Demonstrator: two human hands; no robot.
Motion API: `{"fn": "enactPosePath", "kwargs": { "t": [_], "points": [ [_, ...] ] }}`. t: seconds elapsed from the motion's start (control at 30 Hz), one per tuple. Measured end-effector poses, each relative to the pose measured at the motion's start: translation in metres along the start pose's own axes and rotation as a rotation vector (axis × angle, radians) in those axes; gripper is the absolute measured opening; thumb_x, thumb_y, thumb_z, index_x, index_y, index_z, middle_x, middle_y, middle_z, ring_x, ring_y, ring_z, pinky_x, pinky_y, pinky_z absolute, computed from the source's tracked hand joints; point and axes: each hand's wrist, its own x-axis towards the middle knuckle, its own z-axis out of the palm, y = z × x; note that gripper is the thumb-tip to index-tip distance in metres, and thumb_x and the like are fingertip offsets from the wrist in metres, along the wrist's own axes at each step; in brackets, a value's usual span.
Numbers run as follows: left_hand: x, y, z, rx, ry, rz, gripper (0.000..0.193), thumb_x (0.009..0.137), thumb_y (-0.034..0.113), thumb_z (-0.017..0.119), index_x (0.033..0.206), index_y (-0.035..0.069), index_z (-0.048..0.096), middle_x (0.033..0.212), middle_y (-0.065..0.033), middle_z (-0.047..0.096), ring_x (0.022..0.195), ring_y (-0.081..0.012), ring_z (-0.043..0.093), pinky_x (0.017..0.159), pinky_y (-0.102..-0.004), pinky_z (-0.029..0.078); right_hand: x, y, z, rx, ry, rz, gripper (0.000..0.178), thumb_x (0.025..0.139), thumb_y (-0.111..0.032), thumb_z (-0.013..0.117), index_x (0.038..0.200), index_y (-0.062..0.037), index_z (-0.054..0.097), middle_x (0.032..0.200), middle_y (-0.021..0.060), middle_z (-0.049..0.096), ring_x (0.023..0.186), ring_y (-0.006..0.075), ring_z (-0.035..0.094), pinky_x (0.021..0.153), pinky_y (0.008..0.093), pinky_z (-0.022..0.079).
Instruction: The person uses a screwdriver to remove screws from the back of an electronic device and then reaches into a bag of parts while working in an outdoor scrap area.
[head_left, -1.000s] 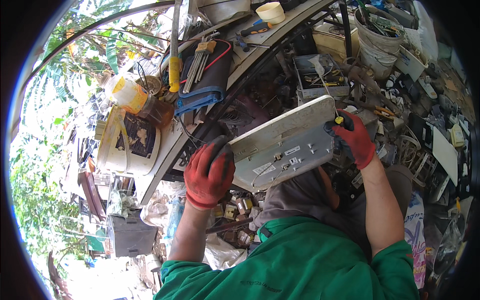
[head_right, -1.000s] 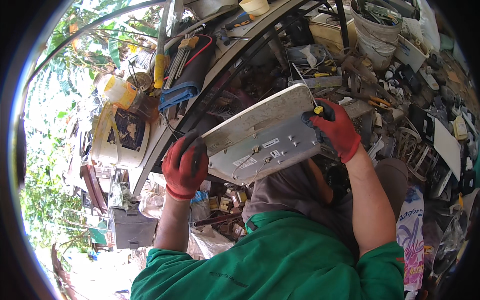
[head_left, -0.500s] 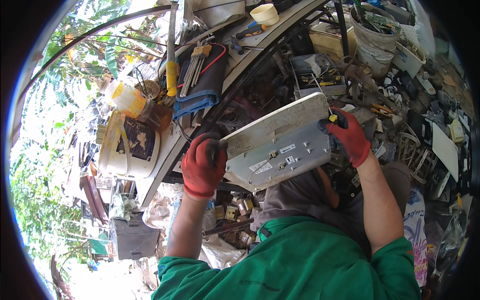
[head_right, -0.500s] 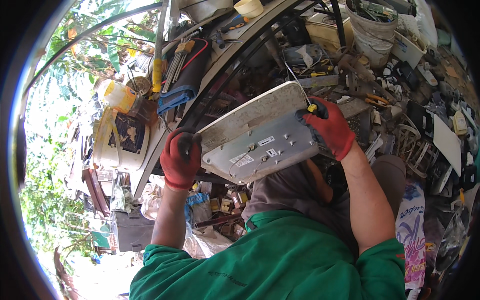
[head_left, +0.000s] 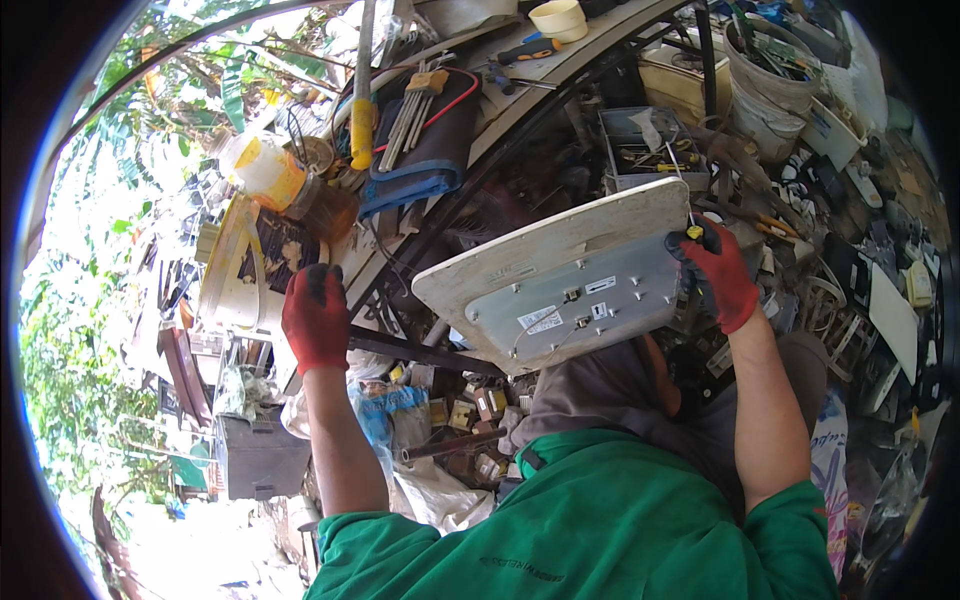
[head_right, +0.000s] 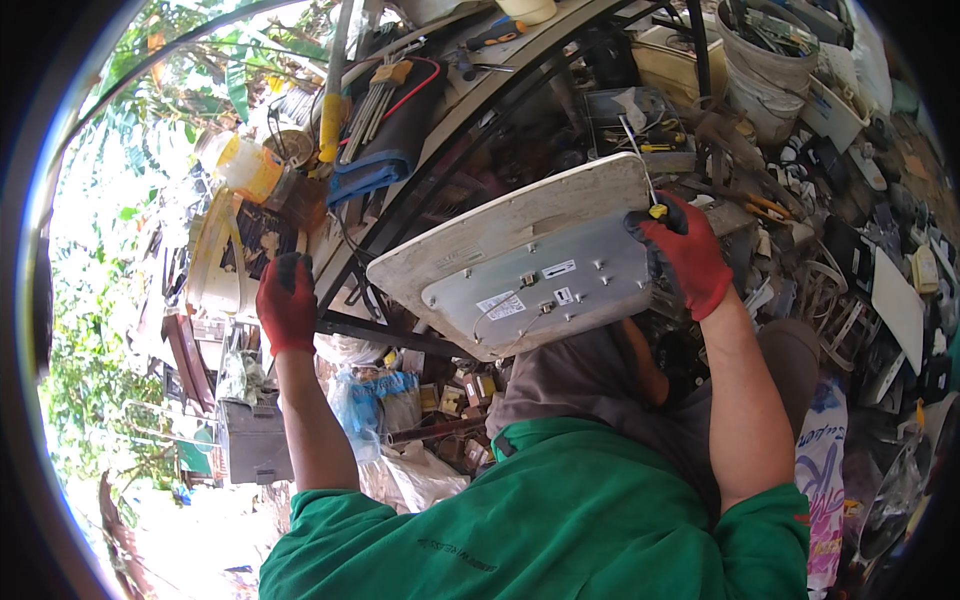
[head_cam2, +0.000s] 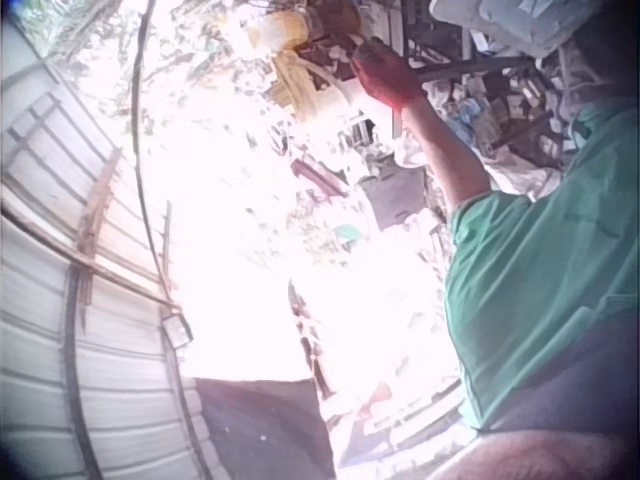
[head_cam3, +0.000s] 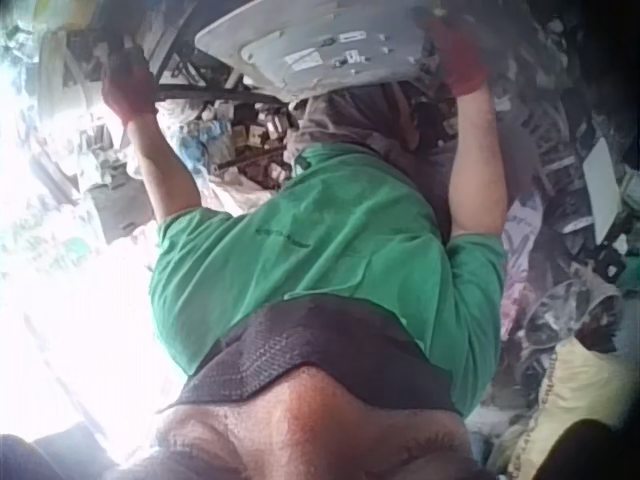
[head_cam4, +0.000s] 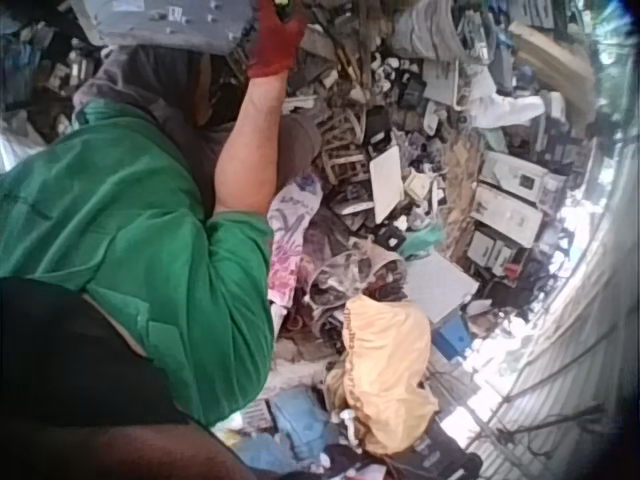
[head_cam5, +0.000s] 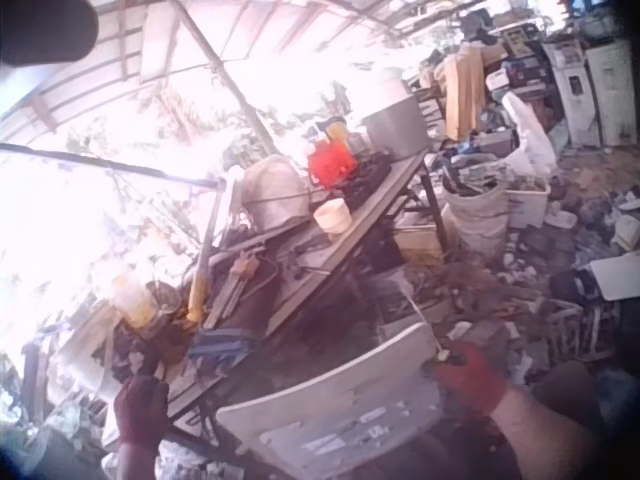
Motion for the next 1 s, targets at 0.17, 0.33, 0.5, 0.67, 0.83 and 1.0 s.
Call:
{"fn": "enactPosePath", "kwargs": {
  "t": [0.17,0.33,0.5,0.67,0.83,1.0],
  "points": [
    [0.014,-0.015,0.017,0.173,-0.052,0.036,0.023,0.095,0.031,0.066,0.104,0.011,0.067,0.109,-0.0115,0.068,0.098,-0.0382,0.066,0.082,-0.0474,0.052,0.003,0.006,-0.002,0.001,0.002,-0.024,0.036,0.092,-0.011,0.069,0.126,0.0001,0.064,0.098,0.0011,0.069,0.086,0.0086,0.061,0.076,0.0249,0.048],
    [0.029,-0.023,0.028,0.185,-0.070,0.065,0.025,0.095,0.033,0.065,0.107,0.012,0.069,0.110,-0.0122,0.069,0.100,-0.0381,0.066,0.084,-0.0467,0.053,0.005,0.008,-0.007,0.006,-0.023,-0.023,0.035,0.094,-0.010,0.066,0.127,0.0000,0.063,0.095,0.0018,0.068,0.080,0.0086,0.062,0.069,0.0252,0.049],
    [0.034,-0.021,0.029,0.161,-0.069,0.072,0.026,0.096,0.034,0.063,0.107,0.011,0.070,0.107,-0.0139,0.070,0.099,-0.0383,0.067,0.083,-0.0470,0.053,0.002,0.007,-0.006,0.065,0.020,0.008,0.035,0.095,-0.008,0.064,0.129,0.0001,0.061,0.089,0.0039,0.066,0.068,0.0109,0.060,0.059,0.0270,0.048],
    [0.035,-0.031,0.011,-0.111,-0.034,0.035,0.027,0.102,0.028,0.059,0.116,0.008,0.070,0.109,-0.0151,0.072,0.097,-0.0338,0.070,0.086,-0.0411,0.054,0.003,0.010,-0.003,0.073,0.009,-0.019,0.036,0.095,-0.008,0.064,0.129,0.0003,0.061,0.089,0.0044,0.067,0.066,0.0112,0.060,0.057,0.0271,0.047],
    [-0.048,0.033,0.008,-0.768,0.087,-0.027,0.032,0.105,0.021,0.058,0.127,-0.001,0.063,0.121,-0.0104,0.068,0.103,-0.0192,0.066,0.090,-0.0319,0.054,0.004,0.010,-0.019,0.056,0.023,-0.040,0.037,0.095,-0.010,0.067,0.130,-0.0007,0.061,0.094,0.0040,0.069,0.067,0.0102,0.060,0.058,0.0263,0.047],
    [-0.107,0.073,0.058,-1.187,-0.362,-0.086,0.046,0.098,0.013,0.068,0.138,-0.004,0.051,0.132,-0.0146,0.063,0.117,-0.0199,0.061,0.101,-0.0334,0.049,0.007,0.005,-0.014,0.021,-0.006,-0.017,0.035,0.096,-0.013,0.067,0.129,-0.0014,0.062,0.097,0.0039,0.070,0.075,0.0109,0.063,0.065,0.0269,0.050]
  ]
}}
